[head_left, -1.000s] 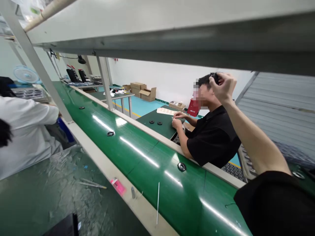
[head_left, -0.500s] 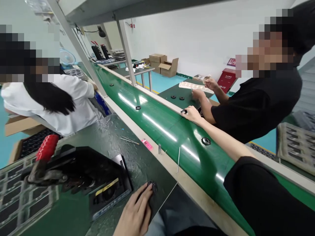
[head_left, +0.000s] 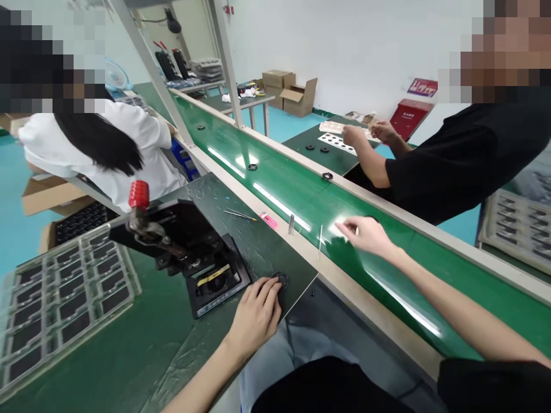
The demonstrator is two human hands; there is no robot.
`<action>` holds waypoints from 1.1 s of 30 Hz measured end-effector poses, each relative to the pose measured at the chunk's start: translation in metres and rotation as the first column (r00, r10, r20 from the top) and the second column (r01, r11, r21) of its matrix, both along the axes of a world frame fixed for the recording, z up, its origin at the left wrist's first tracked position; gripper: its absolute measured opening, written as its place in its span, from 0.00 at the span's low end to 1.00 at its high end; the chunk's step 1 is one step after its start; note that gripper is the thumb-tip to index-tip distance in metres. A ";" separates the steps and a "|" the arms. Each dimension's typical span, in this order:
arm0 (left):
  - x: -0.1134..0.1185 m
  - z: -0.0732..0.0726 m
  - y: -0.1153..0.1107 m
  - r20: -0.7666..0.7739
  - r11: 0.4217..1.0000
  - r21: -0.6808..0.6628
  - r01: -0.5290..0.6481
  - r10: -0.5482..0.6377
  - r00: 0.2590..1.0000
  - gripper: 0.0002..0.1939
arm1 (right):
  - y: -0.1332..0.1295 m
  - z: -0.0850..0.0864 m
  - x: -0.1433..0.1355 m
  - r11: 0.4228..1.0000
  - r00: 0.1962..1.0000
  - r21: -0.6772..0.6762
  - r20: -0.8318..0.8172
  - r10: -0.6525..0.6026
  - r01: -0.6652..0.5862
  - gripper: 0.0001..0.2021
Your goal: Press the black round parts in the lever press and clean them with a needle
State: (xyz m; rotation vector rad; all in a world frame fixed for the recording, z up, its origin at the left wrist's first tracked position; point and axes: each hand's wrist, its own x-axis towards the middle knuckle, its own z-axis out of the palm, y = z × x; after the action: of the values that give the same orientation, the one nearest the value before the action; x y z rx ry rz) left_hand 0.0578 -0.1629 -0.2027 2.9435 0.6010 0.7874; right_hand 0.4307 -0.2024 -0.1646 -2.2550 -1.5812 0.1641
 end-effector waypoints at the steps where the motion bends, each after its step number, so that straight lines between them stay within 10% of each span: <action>1: -0.001 0.000 -0.001 0.003 1.000 0.016 -0.007 0.007 1.000 0.14 | -0.008 -0.003 -0.015 0.997 0.999 -0.067 -0.015 -0.031 0.030 0.26; 11: -0.008 -0.001 -0.010 0.079 0.996 0.008 -0.093 0.092 0.993 0.11 | 0.020 -0.021 -0.061 0.987 0.974 -0.156 -0.227 0.009 -0.046 0.28; 17: -0.008 -0.005 -0.009 0.151 0.990 -0.064 -0.123 0.132 0.980 0.19 | -0.022 -0.012 -0.084 0.978 0.934 0.199 -0.335 0.127 -0.062 0.25; 24: -0.008 -0.012 -0.009 0.085 0.974 -0.142 -0.179 0.192 0.978 0.20 | -0.078 -0.001 -0.116 0.788 0.978 0.593 -0.007 0.209 -0.164 0.12; 28: -0.010 -0.012 -0.011 0.082 0.969 -0.154 -0.193 0.207 0.975 0.18 | -0.071 0.026 -0.130 0.739 0.952 0.673 -0.228 0.206 0.002 0.09; 33: -0.025 -0.010 -0.019 0.068 0.966 -0.168 -0.198 0.211 0.975 0.16 | -0.036 0.031 -0.166 0.760 0.811 0.641 -0.386 0.439 -0.106 0.11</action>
State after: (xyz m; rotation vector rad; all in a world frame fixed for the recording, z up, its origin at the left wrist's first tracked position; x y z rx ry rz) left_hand 0.0327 -0.1816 -0.2129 2.7174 0.9265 0.8326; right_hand 0.2647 -0.2384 -0.1339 -1.3214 -1.4007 0.2840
